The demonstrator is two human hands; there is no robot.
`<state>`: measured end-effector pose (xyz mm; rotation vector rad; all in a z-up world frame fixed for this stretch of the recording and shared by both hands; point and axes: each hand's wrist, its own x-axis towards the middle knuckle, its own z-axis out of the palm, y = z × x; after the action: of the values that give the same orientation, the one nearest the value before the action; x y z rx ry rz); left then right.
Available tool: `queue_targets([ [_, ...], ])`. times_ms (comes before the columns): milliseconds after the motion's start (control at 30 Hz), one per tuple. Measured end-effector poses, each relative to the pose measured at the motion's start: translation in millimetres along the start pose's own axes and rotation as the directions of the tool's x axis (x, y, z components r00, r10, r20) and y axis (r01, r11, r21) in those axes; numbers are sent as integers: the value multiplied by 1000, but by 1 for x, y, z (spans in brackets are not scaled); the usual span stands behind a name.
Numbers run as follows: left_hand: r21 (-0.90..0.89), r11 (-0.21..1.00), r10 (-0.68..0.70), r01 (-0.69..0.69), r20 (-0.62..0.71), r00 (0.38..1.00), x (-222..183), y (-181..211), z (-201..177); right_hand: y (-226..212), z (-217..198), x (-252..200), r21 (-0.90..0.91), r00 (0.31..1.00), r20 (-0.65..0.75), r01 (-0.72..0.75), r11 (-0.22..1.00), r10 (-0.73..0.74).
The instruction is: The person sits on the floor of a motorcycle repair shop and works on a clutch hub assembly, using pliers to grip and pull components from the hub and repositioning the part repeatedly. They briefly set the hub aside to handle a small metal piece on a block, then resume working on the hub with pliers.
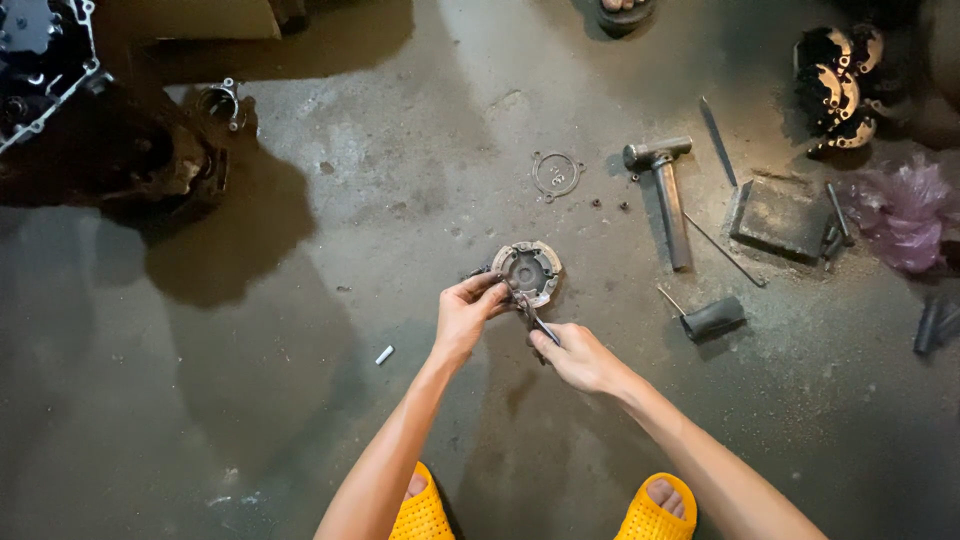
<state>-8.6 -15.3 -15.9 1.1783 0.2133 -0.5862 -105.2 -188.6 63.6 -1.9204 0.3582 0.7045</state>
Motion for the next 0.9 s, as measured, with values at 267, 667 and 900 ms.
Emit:
queue_targets([
  [267,286,924,224,-256,141,964,-7,-6,0,13,1,5,-54,999,11,-48,997,49],
  [667,600,446,469,-665,476,744,-26,22,10,3,-6,1,-213,992,31,-110,971,120],
  [900,574,421,520,-702,482,706,-32,23,13,-7,-2,-1,-167,983,7,-179,970,182],
])
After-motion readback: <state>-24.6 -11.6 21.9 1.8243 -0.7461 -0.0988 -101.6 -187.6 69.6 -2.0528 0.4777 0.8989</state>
